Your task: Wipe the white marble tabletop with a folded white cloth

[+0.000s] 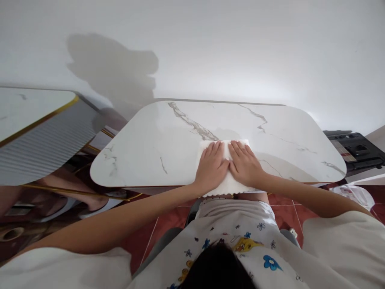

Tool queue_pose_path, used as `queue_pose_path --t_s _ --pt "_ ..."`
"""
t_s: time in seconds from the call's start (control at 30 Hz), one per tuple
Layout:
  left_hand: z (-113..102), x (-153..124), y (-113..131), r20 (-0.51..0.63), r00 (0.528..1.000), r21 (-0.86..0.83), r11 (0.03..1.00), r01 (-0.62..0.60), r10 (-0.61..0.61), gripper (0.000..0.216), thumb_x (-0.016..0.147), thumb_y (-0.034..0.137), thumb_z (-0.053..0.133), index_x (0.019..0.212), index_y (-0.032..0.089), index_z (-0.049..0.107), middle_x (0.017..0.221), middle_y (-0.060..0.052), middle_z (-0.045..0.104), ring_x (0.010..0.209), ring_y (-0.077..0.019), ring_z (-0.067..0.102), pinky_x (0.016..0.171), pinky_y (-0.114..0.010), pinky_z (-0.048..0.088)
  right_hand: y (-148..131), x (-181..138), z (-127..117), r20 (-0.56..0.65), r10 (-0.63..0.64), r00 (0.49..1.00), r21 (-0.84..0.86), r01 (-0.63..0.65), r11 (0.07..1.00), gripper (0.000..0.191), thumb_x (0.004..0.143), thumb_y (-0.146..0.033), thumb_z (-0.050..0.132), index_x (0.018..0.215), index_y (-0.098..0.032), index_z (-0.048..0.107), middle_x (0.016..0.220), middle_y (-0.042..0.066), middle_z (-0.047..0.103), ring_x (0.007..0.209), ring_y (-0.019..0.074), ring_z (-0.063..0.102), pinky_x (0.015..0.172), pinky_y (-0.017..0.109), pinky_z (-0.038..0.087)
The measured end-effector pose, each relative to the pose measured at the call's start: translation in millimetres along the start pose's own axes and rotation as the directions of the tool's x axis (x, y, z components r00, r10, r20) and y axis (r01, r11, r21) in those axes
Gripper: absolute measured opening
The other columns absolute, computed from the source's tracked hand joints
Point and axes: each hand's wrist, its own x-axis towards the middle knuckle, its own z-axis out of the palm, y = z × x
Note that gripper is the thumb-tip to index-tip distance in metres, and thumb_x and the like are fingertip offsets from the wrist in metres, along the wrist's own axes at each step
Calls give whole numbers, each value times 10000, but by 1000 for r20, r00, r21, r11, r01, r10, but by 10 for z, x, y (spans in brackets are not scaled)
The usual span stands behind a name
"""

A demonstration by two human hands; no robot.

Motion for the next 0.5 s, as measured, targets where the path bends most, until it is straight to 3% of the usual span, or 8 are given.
queue_pose_path --t_s 0.23,0.37,0.5 --pt "170 169 273 14 998 -39 997 -61 62 570 878 258 322 1434 137 328 1533 -107 305 1434 -260 210 1167 -473 203 361 -100 -36 12 22 1000 -42 -21 999 554 912 -266 313 1414 -41 386 1484 177 377 1394 285 304 1126 490 272" --pt "197 528 180 -24 998 1 998 -56 56 556 889 261 307 1417 91 349 1518 -125 328 1422 -273 233 1167 -446 201 542 249 19 35 38 999 -50 -36 998 559 918 -265 317 1415 -19 380 1484 173 379 1390 280 312 1134 456 254" --pt "212 1103 49 -105 992 61 997 -57 64 487 900 233 298 1354 111 425 1457 -121 419 1377 -275 313 1139 -437 242 850 793 111 35 20 999 -44 -19 999 551 921 -252 317 1410 -7 386 1479 171 389 1380 286 326 1126 433 252"
